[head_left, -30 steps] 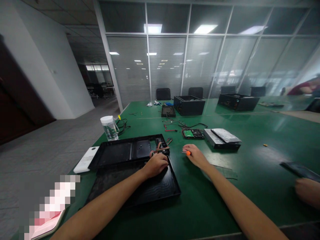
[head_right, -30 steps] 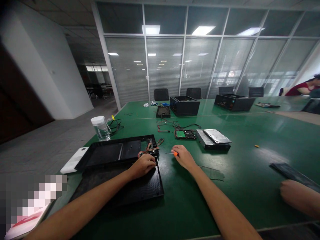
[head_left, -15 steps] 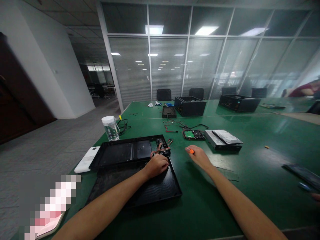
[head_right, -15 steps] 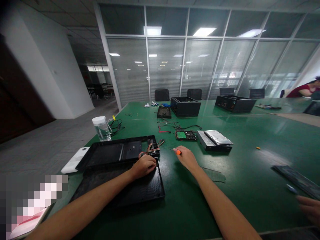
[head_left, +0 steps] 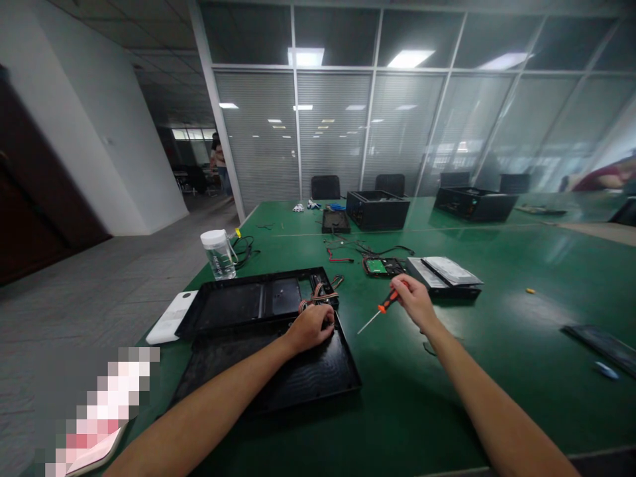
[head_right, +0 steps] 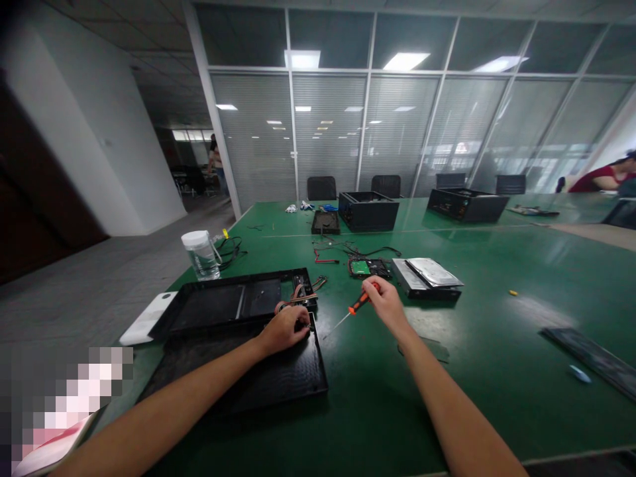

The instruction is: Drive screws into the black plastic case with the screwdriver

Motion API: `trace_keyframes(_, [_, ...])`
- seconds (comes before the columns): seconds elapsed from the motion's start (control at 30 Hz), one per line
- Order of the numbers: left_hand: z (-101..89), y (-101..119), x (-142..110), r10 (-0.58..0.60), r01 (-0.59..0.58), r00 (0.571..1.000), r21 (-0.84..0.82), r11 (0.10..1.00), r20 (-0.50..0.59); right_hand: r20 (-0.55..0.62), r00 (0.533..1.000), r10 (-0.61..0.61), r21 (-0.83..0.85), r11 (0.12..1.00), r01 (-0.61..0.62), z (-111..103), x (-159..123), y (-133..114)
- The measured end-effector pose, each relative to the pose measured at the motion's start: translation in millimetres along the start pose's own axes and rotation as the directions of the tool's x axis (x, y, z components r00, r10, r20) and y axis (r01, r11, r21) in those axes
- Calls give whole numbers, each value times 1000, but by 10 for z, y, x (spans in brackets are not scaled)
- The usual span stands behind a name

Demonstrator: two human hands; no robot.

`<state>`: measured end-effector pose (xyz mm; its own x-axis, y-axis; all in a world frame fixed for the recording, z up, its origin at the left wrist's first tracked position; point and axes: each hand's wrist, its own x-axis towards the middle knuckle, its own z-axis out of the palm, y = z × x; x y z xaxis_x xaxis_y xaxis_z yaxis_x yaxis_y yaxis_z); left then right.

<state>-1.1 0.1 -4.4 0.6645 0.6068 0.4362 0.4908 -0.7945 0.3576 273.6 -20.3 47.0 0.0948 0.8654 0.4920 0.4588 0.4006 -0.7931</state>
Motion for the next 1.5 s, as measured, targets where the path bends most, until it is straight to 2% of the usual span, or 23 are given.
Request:
trace_keyframes(0.1, [0, 11, 5, -31, 31, 1000, -25, 999, -1, -108, 987, -121, -154, 983, 104, 174, -103, -47])
trace_keyframes(0.23, [-2, 18, 9, -43, 43, 999, -70, 997, -3, -86, 979, -183, -302, 942, 149, 355, -221, -78])
trace_keyframes(0.33, [-6, 17, 7, -32, 31, 999, -78, 996, -10, -54, 979, -198, -349, 922, 168, 388, -250, -73])
trace_keyframes(0.53, [-4, 6, 3, -30, 29, 999, -80, 996, -11, -101, 973, -209, -376, 913, 157, 390, -236, -31])
trace_keyframes(0.83, [-4, 6, 8, -38, 37, 999, -88, 995, -17, -2, 947, -322, -479, 831, 281, 380, -240, -158])
trace_keyframes(1.1, [15, -8, 0, -22, 18, 999, -100, 995, -36, 23, 943, -331, -500, 813, 297, 375, -246, -189])
trace_keyframes(1.37, [33, -31, 4, -17, 14, 999, -96, 995, -39, 218, 911, -350, -593, 694, 409, 392, -102, -489])
trace_keyframes(1.5, [17, -32, 8, 30, -31, 999, -33, 999, -24, 248, 900, -358, -601, 672, 433, 438, -11, -574])
